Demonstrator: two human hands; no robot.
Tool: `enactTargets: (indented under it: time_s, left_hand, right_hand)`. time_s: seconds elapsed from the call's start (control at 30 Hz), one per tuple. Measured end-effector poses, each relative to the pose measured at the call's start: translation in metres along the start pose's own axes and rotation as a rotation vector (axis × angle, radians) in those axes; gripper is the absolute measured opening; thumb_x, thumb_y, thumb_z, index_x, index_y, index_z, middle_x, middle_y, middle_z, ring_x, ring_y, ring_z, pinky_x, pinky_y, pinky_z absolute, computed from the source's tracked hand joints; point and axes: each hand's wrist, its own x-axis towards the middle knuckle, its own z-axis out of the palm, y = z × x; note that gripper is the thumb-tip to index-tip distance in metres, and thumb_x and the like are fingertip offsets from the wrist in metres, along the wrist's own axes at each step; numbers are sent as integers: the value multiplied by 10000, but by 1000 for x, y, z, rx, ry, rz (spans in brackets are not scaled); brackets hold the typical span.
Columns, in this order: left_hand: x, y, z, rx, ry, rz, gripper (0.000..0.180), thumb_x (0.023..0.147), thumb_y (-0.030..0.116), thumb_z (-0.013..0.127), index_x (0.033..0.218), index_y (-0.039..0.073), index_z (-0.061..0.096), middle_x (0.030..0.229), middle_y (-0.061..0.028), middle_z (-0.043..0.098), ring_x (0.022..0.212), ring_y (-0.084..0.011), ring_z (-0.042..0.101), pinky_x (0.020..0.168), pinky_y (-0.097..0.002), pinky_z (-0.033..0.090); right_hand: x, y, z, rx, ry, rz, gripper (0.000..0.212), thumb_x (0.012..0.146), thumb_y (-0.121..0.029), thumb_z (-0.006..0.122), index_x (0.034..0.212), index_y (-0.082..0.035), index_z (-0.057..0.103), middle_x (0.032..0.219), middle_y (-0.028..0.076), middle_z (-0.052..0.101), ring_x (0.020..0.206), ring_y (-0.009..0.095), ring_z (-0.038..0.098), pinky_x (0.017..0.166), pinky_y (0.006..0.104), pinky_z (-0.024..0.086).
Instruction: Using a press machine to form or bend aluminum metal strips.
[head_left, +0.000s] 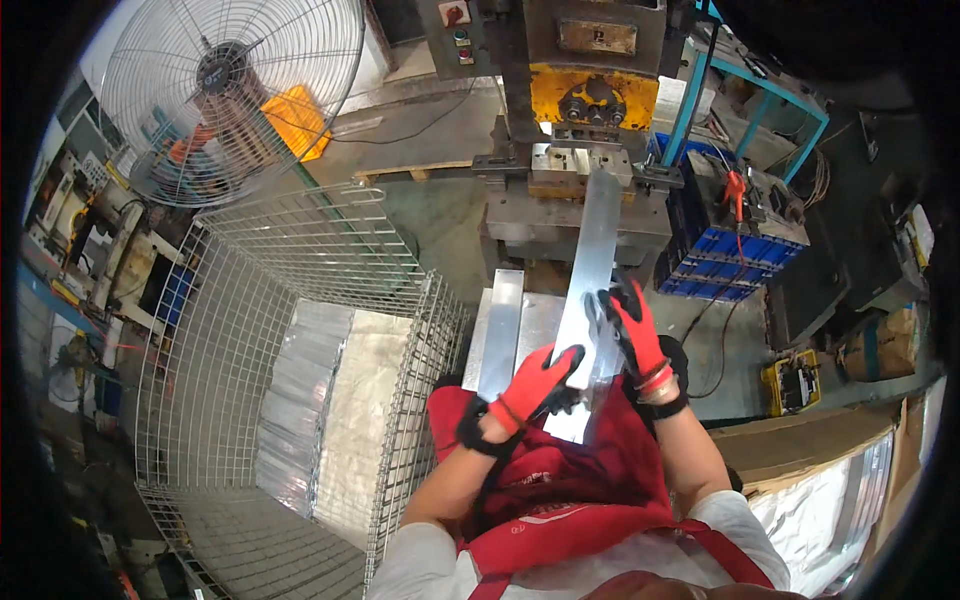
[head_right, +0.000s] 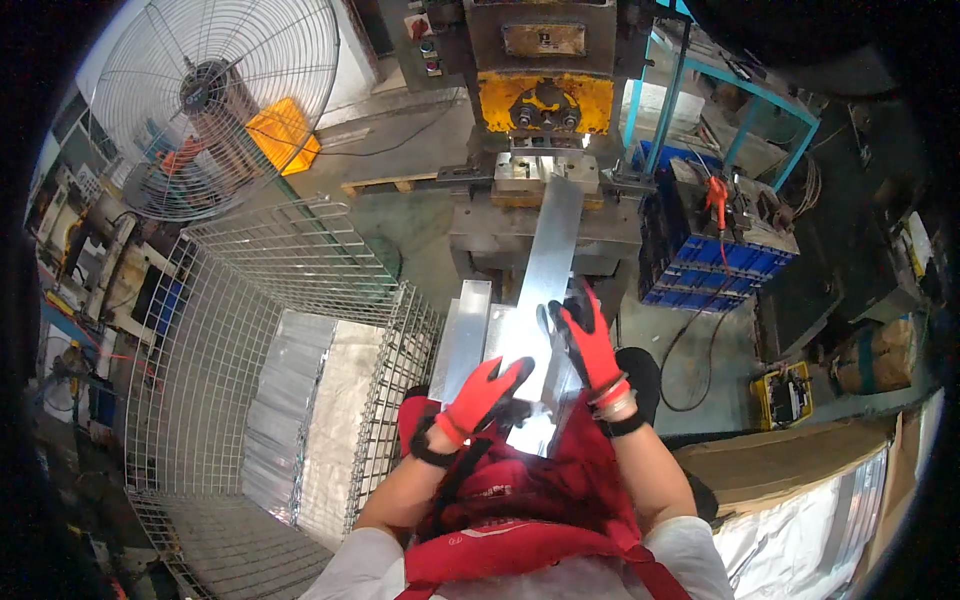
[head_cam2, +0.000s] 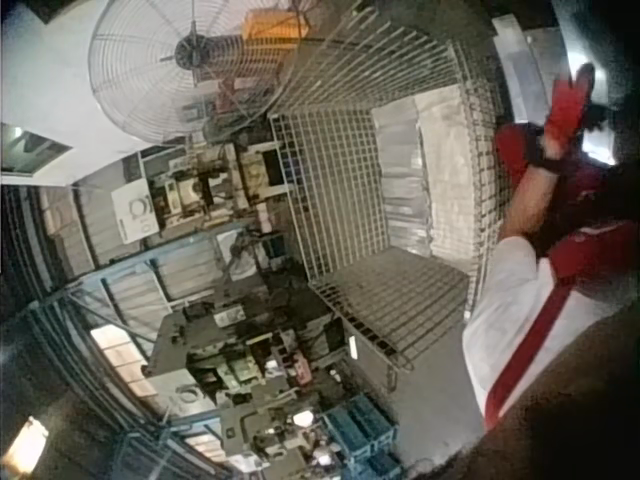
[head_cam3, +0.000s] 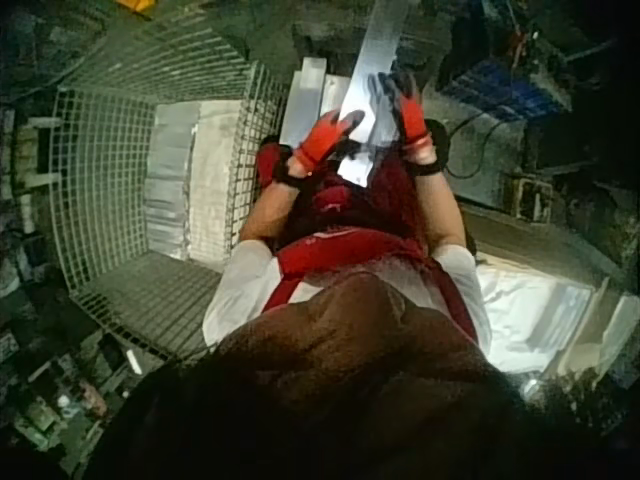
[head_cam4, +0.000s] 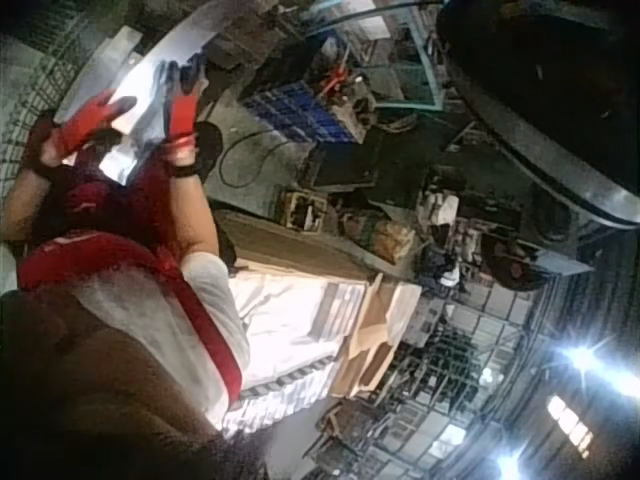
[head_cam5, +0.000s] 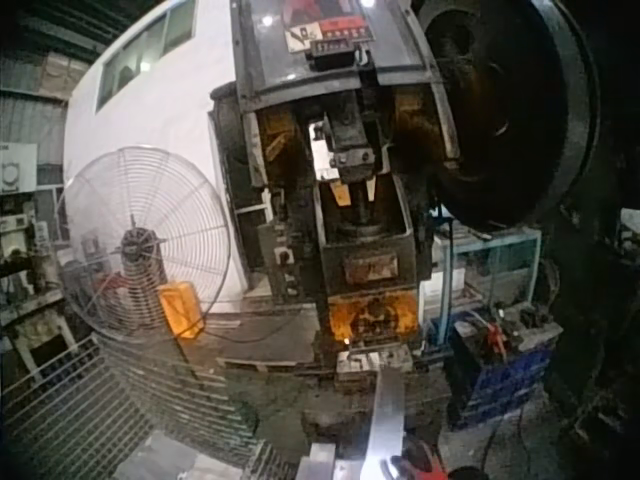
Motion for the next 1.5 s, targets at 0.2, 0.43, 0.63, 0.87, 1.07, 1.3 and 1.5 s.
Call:
enactTargets:
  time_s: [0.2,0.43,0.63,0.87,1.07,1.3,1.5]
  left_hand:
    - [-58,11,-34,1487,151,531,221,797,267,556,945,104,546,714,-107,588,671,-289,580,568,-363,448]
    - [-71,35,-39,1512,272,637,304,764,245,603,1035,120,547,790,-88,600,665,-221,593,590,-310,462]
    - [-50,24,-56,339,341,559,541,811,51,574,1291,66,323,1119,-68,498,935,-146,527,805,-279,451]
    - [-19,-60,-15,-292,-273,50,563,856,285,546,1302,47,298,1088,-122,507,871,-236,601,695,-330,503]
    - [22,-17,14,-209,-56,119,327,878,340,500,1029,55,449,685,-77,532,581,-240,628,389,-243,439]
    - [43,-3,12,-226,15,48,348,854,370,532,1041,94,430,703,-59,522,553,-226,619,358,-258,436]
    - [44,-5,14,-194,47,51,304,851,364,539,953,102,424,690,-48,504,547,-221,617,359,-263,446]
  right_hand:
    - [-2,-97,-28,-1093,-374,-530,682,649,-332,671,1241,-106,420,1107,99,502,1071,279,440,971,546,229]
    - [-8,-71,-28,-1124,-846,-492,383,641,-190,651,1010,-145,560,864,25,592,861,212,563,939,393,343]
    - [-7,-55,-29,-471,-395,3,318,705,-154,643,1009,-82,585,821,68,613,745,184,575,748,293,428]
    - [28,-26,6,510,-72,353,109,802,-111,602,865,-23,601,764,-52,553,697,31,475,617,187,382]
    - [62,17,6,501,-74,288,93,805,-147,581,827,-59,601,778,-38,571,718,46,504,659,199,391]
    - [80,39,10,453,-55,54,99,797,-161,585,807,-64,604,767,-25,583,711,64,528,663,219,414]
    - [79,52,12,560,-43,292,120,801,-187,589,791,-68,604,760,-16,581,719,81,533,679,222,419]
